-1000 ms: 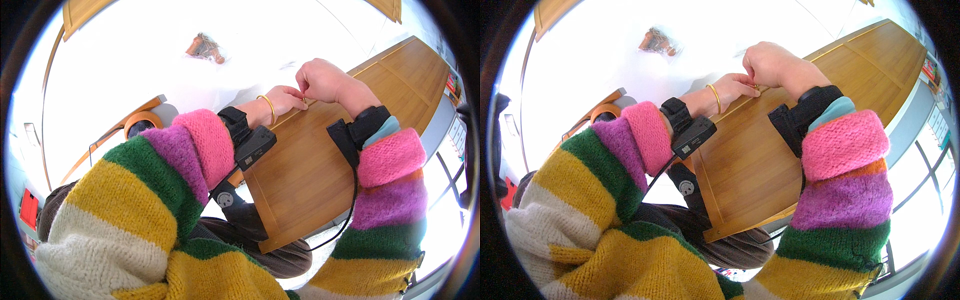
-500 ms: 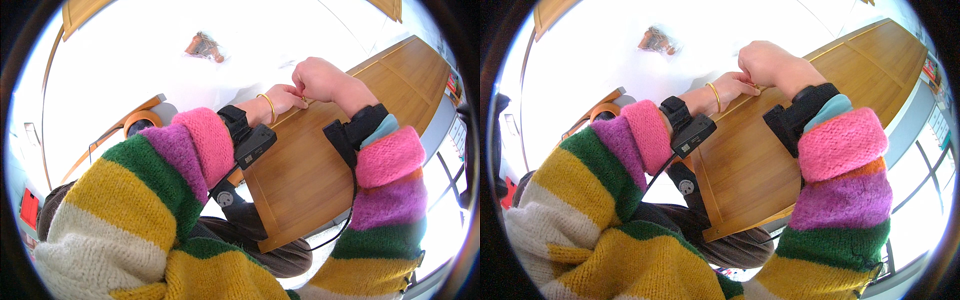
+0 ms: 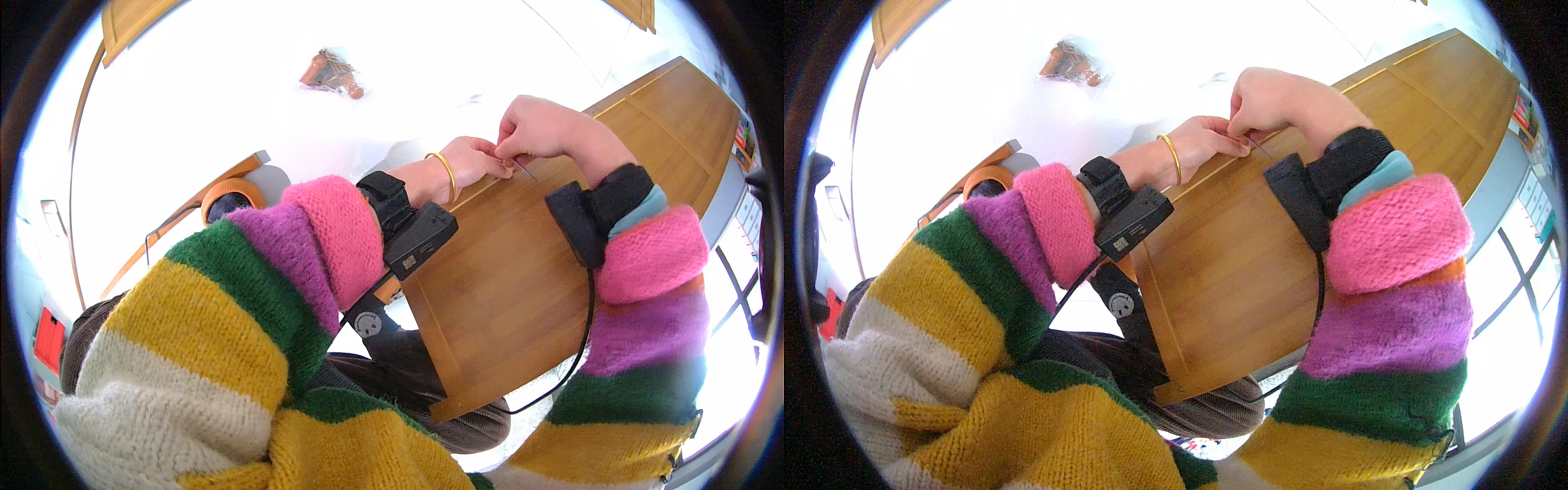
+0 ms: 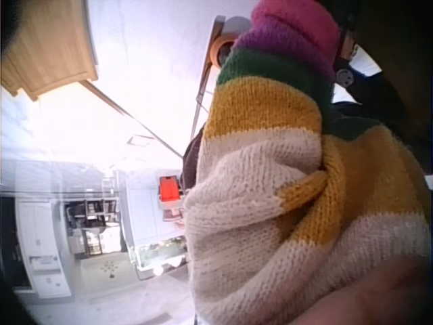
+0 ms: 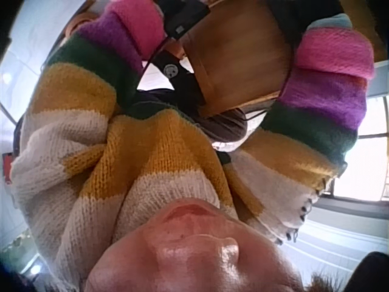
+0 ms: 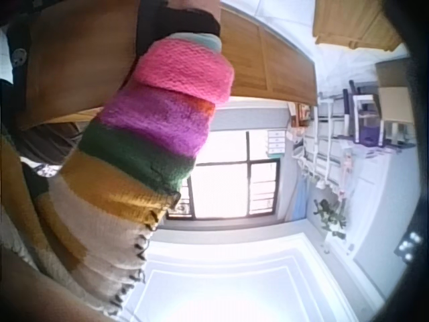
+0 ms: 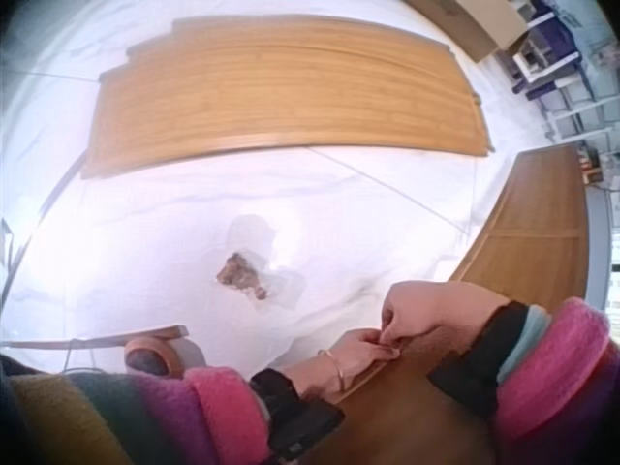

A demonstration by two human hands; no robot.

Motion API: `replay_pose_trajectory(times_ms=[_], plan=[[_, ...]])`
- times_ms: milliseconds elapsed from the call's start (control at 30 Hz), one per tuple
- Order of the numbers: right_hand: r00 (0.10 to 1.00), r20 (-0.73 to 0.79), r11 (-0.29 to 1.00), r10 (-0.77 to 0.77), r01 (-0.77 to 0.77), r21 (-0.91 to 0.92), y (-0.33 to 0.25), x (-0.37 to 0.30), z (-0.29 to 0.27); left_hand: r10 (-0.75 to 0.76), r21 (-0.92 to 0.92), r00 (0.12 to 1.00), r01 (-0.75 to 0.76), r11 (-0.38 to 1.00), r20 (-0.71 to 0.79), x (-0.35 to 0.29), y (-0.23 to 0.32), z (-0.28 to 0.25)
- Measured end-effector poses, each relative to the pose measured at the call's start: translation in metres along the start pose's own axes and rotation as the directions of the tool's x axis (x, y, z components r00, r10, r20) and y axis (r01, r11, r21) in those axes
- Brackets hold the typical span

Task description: The person assembles a wooden shelf unit on the floor. They insert dowels into pre-drilled holes, align panels, and secure joints with screws using a screwdriver. The person works on multiple sections of the shelf frame.

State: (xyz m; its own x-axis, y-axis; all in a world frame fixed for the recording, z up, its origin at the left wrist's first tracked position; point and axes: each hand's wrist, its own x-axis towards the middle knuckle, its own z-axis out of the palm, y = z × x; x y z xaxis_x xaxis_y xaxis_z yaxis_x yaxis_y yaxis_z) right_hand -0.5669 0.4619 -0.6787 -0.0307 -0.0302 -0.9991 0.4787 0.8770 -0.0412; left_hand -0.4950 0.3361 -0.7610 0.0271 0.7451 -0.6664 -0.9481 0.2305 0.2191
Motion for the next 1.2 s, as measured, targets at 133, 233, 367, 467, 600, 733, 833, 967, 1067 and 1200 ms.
replay_pose_trajectory(times_ms=[133,233,367,467,600,733,833,967,1067,1200], plan=[[0.986,0.149,0.997,-0.067,0.060,0.053,0.008,-0.006,-0.010,-0.006,-0.058,1.000,0.007,0.998,0.014,-0.001,-0.001,-0.002],[0.974,0.212,0.992,-0.083,0.059,0.114,0.009,-0.007,-0.013,-0.030,-0.100,0.999,0.033,0.994,0.032,0.000,-0.001,-0.002],[0.964,0.253,0.993,-0.084,0.060,0.104,0.012,-0.007,-0.011,-0.016,-0.108,0.998,0.022,0.994,0.057,-0.003,-0.002,0.001],[0.954,0.288,0.975,-0.087,0.022,0.221,0.018,-0.009,-0.011,-0.040,-0.179,0.990,0.064,0.982,0.133,-0.010,-0.003,-0.003],[0.947,0.310,0.974,-0.082,0.010,0.226,0.023,-0.014,-0.011,-0.093,-0.385,0.946,0.215,0.898,0.311,-0.016,-0.005,-0.008],[0.936,0.332,0.983,-0.116,0.060,0.174,0.026,-0.020,-0.006,-0.176,-0.339,0.896,0.327,0.882,0.407,-0.018,-0.008,-0.003],[0.934,0.324,0.985,-0.151,0.116,0.126,0.030,-0.020,0.001,-0.214,-0.375,0.887,0.377,0.847,0.409,-0.021,-0.014,0.002],[0.923,0.314,0.974,-0.222,0.223,0.032,0.031,-0.017,0.010,-0.211,-0.427,0.877,0.404,0.809,0.431,-0.023,-0.027,0.005],[0.947,0.270,0.984,-0.175,0.181,0.003,0.025,-0.020,0.015,-0.191,-0.405,0.888,0.371,0.836,0.419,-0.023,-0.033,0.008],[0.992,0.116,0.964,-0.054,0.082,-0.252,0.012,-0.027,0.023,-0.144,-0.520,0.838,0.451,0.726,0.527,-0.025,-0.030,0.012]])
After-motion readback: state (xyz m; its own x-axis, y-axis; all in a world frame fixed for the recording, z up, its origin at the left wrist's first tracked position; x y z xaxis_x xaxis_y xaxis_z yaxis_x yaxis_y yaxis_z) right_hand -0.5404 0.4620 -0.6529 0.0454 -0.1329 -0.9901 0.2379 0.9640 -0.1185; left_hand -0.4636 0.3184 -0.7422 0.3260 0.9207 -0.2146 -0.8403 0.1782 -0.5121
